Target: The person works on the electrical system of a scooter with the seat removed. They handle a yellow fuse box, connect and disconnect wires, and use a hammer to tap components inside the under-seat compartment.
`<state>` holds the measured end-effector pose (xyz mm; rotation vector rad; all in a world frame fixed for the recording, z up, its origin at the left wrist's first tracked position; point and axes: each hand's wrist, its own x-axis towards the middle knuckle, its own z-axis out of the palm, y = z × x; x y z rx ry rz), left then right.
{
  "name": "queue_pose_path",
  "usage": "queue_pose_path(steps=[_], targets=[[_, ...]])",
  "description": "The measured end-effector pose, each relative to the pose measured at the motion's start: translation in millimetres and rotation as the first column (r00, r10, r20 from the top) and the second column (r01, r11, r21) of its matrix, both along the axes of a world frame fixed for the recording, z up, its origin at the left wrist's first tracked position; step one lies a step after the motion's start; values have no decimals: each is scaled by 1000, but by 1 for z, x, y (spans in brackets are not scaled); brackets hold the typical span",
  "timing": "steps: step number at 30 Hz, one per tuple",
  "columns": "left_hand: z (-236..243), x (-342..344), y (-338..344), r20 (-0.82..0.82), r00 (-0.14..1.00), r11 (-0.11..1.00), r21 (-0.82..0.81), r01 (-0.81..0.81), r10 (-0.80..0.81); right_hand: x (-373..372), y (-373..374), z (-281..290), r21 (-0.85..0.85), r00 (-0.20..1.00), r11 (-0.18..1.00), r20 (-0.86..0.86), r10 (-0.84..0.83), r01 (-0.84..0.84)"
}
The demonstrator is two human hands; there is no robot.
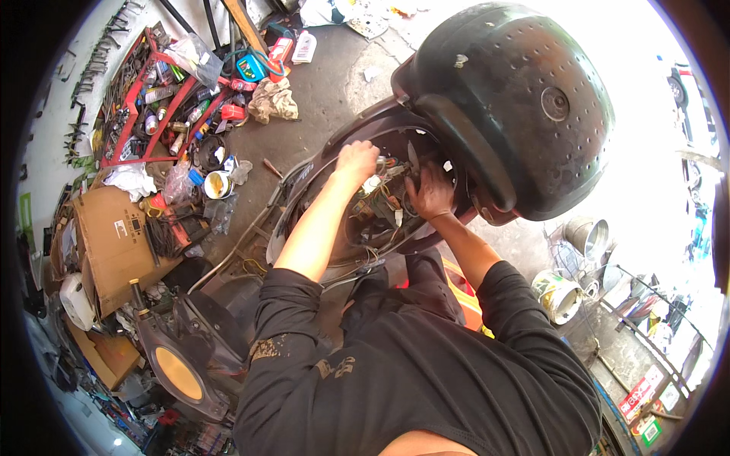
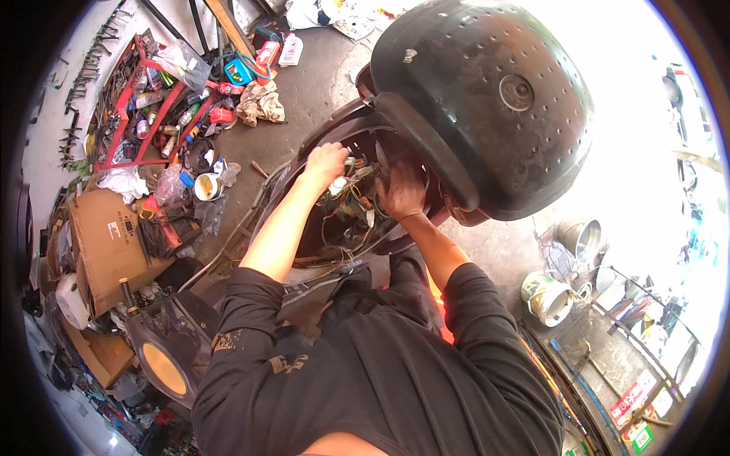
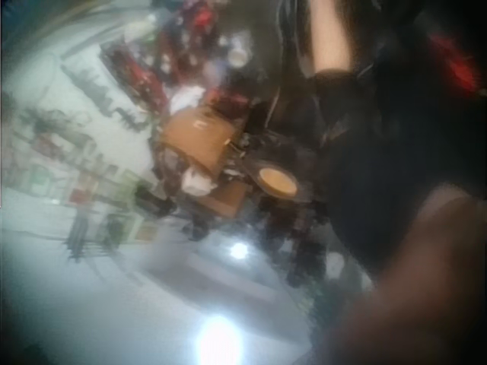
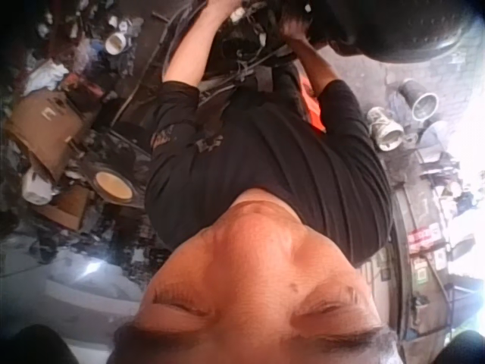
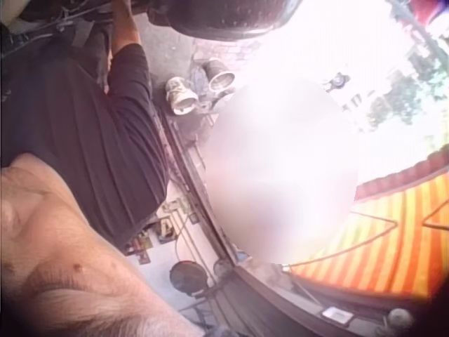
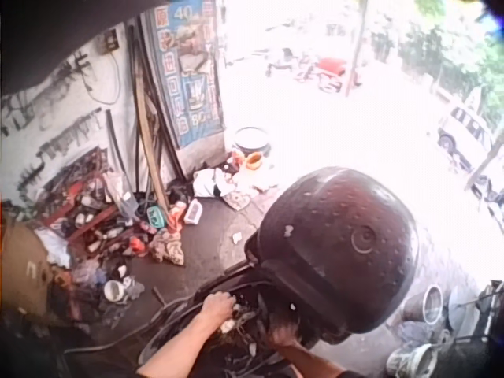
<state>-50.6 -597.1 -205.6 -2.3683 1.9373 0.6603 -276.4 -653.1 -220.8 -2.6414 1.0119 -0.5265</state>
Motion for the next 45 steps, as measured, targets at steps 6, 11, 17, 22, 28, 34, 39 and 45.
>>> queue_pose_path(steps=[6,11,17,22,28,34,39,45], targets=[[-26,13,80,-852,222,553,93,-828,475,-3,2,-10,-25,995,1000,101,8,-6],[-38,-11,96,-931,-13,326,141,-935,366,0,0,-7,-4,999,1000,44,-4,5],[-43,-14,93,-916,20,277,101,-955,402,1,2,-1,87,1000,996,-17,-21,22],[-30,-15,89,-914,-12,306,149,-940,406,1,3,0,101,998,994,-58,-26,32],[-12,-9,100,-959,-200,611,284,-739,203,1,3,-6,49,999,998,-42,-26,28],[-2,11,99,-796,-583,693,514,-506,165,0,2,-7,20,997,999,-78,-25,26],[-23,26,99,-870,-334,707,490,-509,363,3,3,-6,2,998,1000,-66,-4,4],[-2,12,92,-924,10,778,316,-542,383,4,4,-5,54,994,998,-101,-36,41]])
